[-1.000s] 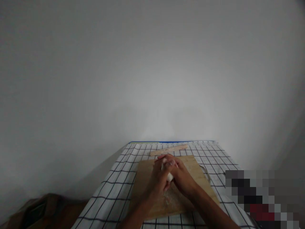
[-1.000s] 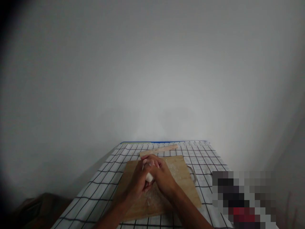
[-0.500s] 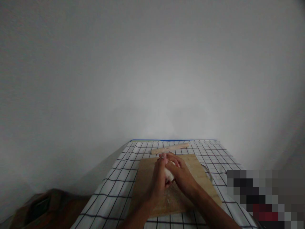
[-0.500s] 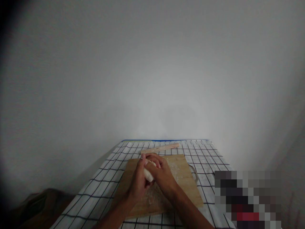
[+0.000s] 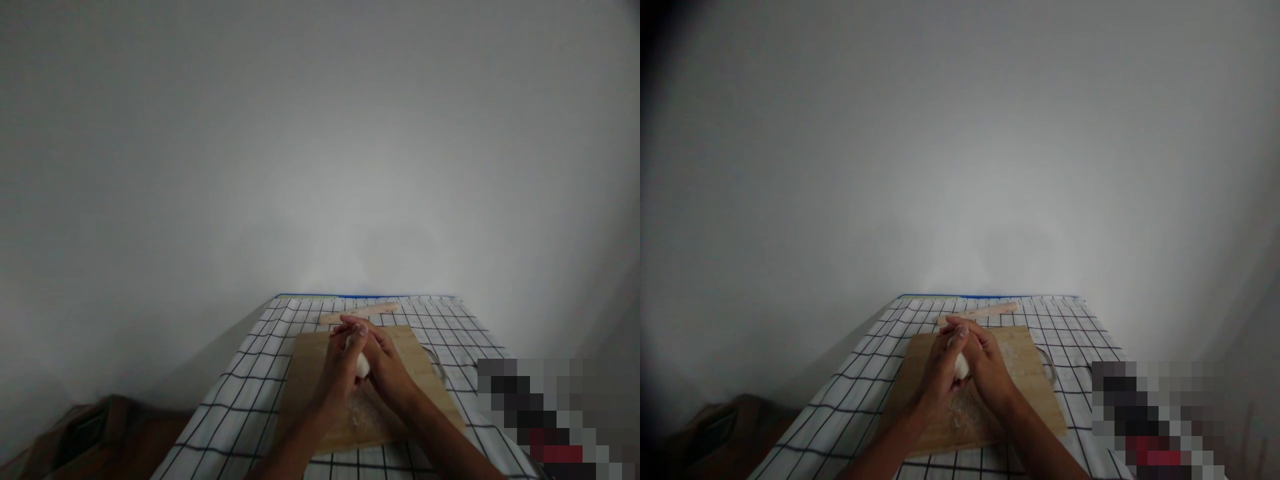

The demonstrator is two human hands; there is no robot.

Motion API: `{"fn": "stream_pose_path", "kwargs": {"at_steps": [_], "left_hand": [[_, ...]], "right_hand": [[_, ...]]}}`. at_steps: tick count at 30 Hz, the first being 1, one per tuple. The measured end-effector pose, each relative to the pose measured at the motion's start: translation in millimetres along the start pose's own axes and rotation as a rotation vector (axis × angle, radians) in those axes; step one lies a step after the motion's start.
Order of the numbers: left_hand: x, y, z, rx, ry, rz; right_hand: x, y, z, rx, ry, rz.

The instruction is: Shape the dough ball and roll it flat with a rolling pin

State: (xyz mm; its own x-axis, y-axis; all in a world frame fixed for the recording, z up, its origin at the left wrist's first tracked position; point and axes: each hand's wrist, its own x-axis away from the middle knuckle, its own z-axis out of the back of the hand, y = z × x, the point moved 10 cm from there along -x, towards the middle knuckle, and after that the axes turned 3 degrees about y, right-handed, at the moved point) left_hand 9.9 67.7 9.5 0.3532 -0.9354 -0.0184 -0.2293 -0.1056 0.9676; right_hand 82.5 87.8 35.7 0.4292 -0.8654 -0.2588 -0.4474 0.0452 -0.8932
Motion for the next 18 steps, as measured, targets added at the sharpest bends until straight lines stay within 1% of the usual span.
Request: {"fn": "stream_pose_path", "kwargs": {"at_steps": [4,6,8,9,12,14,16,18], "left_hand": [[-2.6,-4.3,-21.9,0.236,-0.18,0.113],[-4.0,-1.7,-29.5,0.329,-0.234,0.121],[-7.5,2.2,-28.4,0.376,-0.218,0.086],[-9.6,3.9,-25.9,0.395,-0.199,0.063],[-16.2,7.4,-13.1,0.465,-0.125,0.012],[-20.1,8.0,-3.4,0.513,-0.077,0.009],[-22.7,7.6,3.7,0.538,-0.049,0.027],[-24.3,7.5,7.1,0.556,-0.046,0.049]], "right_hand": [[-4.3,1.5,3.8,-0.14,0.054,-0.08],[-7.4,3.9,10.1,-0.169,0.094,-0.103],[-10.0,8.0,18.4,-0.119,0.138,-0.117],[-11.1,8.1,23.1,-0.074,0.161,-0.101],[-12.6,-0.5,33.0,0.085,0.214,0.035],[-12.7,-4.9,33.1,0.189,0.209,0.105],[-13.4,-3.2,29.9,0.247,0.176,0.114],[-13.9,0.2,25.0,0.266,0.13,0.108]]}}
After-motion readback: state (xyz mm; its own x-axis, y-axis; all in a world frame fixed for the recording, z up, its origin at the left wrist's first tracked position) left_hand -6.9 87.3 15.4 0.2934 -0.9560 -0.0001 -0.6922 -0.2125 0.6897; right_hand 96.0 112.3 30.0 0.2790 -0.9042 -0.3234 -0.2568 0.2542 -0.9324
